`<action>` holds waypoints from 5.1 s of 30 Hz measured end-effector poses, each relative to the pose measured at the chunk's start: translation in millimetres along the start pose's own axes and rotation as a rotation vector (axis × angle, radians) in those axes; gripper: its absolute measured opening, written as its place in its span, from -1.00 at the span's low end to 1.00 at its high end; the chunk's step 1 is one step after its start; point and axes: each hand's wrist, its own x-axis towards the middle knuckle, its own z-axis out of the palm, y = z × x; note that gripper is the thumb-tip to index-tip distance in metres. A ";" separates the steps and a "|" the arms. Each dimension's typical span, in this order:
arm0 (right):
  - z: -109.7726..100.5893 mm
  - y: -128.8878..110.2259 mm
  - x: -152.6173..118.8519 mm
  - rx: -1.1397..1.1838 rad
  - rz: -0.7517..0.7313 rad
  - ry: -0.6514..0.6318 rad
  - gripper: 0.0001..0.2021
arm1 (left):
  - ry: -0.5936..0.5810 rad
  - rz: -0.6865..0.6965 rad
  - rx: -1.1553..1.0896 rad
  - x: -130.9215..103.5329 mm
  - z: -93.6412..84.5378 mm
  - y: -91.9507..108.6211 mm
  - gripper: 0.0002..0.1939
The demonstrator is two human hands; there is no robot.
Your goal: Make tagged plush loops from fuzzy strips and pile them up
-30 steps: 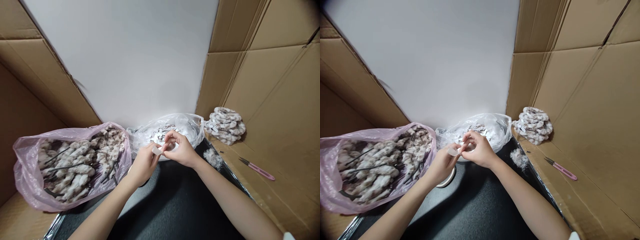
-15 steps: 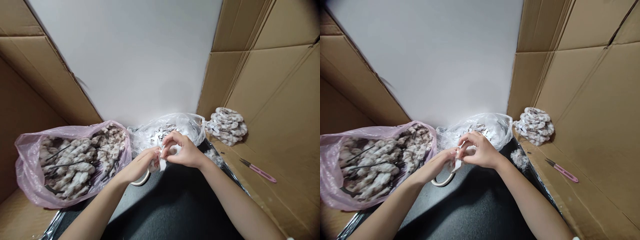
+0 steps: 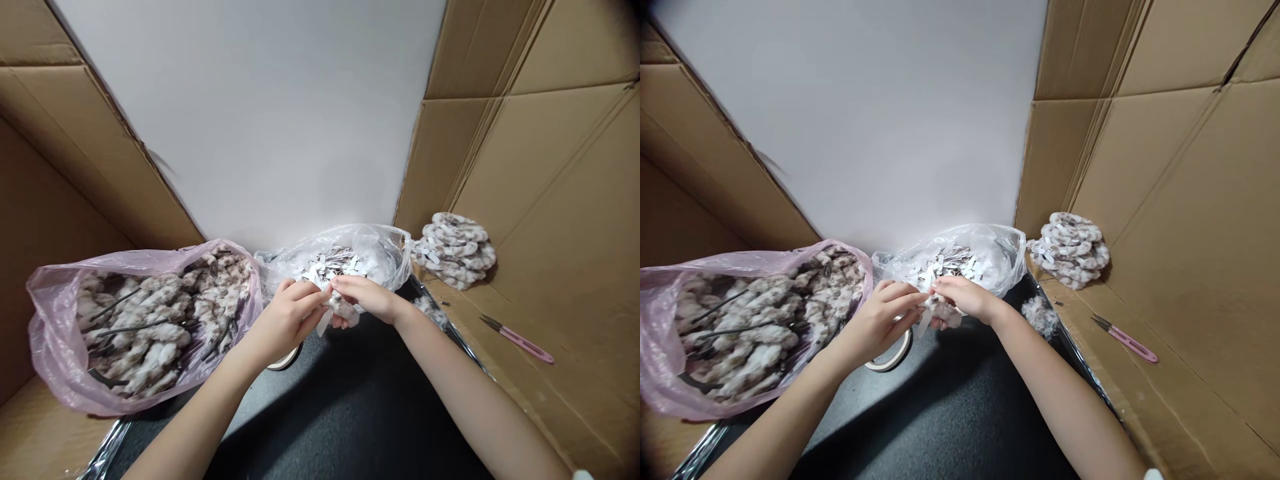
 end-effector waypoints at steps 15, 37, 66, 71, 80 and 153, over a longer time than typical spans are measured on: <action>4.2 13.4 9.3 0.176 0.157 -0.123 -0.81 | 0.080 0.148 0.058 -0.6 -3.8 2.9 -0.71; 5.7 2.0 1.2 0.257 -0.057 0.234 -0.49 | 0.186 0.216 0.088 -4.5 3.9 1.9 -0.74; 20.0 -28.9 -31.4 -0.566 -0.527 0.500 -0.67 | 0.250 -0.320 -0.108 -1.0 8.0 21.3 -0.89; 29.8 -23.9 -29.2 -0.847 -0.701 0.604 -0.69 | 0.206 -0.295 0.043 -0.9 13.1 17.2 -0.89; 41.4 -9.2 -19.1 -0.900 -0.833 0.720 -0.71 | -0.063 -0.383 0.034 1.8 8.6 16.0 -0.75; 17.9 0.0 0.0 0.016 -0.124 0.304 -0.72 | -0.084 -0.146 -0.139 1.0 -19.1 -9.1 -0.94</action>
